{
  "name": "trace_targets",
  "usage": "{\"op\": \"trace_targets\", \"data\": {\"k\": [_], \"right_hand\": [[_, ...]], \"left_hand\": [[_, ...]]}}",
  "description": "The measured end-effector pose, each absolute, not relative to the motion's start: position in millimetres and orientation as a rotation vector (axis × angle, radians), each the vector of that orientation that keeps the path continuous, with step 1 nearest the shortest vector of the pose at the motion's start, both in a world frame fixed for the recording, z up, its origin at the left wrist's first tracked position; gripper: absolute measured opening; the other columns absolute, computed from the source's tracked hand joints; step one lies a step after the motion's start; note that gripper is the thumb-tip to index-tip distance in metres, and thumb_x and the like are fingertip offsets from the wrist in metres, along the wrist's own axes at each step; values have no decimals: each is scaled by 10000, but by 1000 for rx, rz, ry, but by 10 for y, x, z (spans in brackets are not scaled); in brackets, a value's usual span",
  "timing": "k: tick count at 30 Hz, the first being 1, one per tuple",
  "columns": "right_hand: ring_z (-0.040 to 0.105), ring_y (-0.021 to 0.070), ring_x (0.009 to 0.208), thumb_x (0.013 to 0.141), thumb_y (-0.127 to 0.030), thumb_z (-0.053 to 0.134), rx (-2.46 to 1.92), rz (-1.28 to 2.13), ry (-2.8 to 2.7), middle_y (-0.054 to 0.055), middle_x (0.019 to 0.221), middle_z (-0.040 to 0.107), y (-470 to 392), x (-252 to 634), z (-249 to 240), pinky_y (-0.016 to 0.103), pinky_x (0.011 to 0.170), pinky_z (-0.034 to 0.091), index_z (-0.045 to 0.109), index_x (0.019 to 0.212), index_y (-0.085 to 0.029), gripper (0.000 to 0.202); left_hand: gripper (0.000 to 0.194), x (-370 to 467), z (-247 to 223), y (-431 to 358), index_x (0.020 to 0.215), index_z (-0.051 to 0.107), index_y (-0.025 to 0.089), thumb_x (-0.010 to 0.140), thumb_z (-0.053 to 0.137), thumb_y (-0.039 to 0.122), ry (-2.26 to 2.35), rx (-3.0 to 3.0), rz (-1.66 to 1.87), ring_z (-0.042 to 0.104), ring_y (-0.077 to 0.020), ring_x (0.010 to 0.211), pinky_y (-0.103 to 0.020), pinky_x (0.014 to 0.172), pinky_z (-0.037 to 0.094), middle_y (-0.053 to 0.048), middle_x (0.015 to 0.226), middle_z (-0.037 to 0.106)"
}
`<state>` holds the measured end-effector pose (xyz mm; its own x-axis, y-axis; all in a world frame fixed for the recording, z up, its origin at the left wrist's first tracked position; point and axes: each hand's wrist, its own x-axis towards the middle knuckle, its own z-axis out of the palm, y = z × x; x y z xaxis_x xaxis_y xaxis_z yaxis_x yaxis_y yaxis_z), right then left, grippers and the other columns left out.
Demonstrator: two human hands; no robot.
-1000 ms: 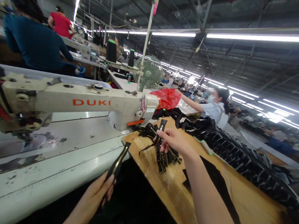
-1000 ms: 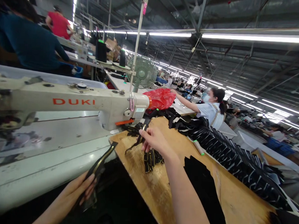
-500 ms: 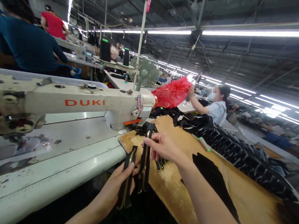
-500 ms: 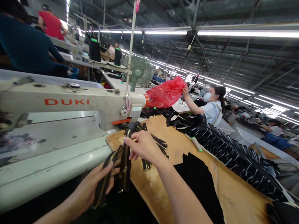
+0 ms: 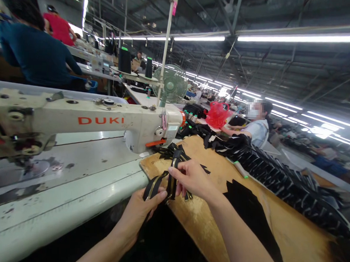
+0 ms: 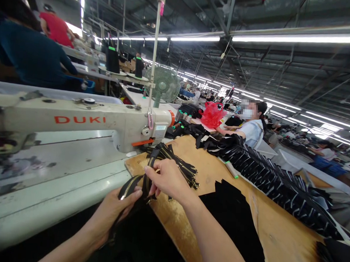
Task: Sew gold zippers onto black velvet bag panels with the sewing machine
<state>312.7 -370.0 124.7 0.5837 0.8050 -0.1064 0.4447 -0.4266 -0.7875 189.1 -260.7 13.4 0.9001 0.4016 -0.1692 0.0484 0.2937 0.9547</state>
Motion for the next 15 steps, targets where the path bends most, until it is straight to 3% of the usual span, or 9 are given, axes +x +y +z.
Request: {"op": "trace_targets", "data": {"k": [5,10,12,15], "right_hand": [[623,143,405,995,-551,518,-2158,525,-951,13,535,686,-3812,3242,1379,218,396,457,531,708,-226,433],[597,140,375,1001,-444,579,-2318,373,-961,2,484,653,-3881,3778,1625,220,411,418,538,672,-215,402],[586,130,368,974,-392,651,-2381,349,-997,-20,438,604,-3779,4013,1607,217,441,432,544,636,-201,403],[629,120,470,972,-357,678,-2429,271,-1044,-32,539,626,-3525,4238,1430,226,525,501,613,714,-165,329]], "left_hand": [[517,1829,-135,-2501,870,688,162,784,725,671,410,1370,273,412,-141,545,-238,529,305,30,602,489],[341,1698,-590,-2244,550,680,181,534,916,427,384,1540,152,557,-211,642,-261,611,391,-24,613,617],[308,1673,-737,-2186,615,741,181,493,922,399,422,1541,132,584,-224,662,-261,611,402,-30,630,644],[513,1668,-842,-2182,871,781,150,604,850,583,511,1466,125,476,-154,479,-236,474,315,15,568,556]]}}
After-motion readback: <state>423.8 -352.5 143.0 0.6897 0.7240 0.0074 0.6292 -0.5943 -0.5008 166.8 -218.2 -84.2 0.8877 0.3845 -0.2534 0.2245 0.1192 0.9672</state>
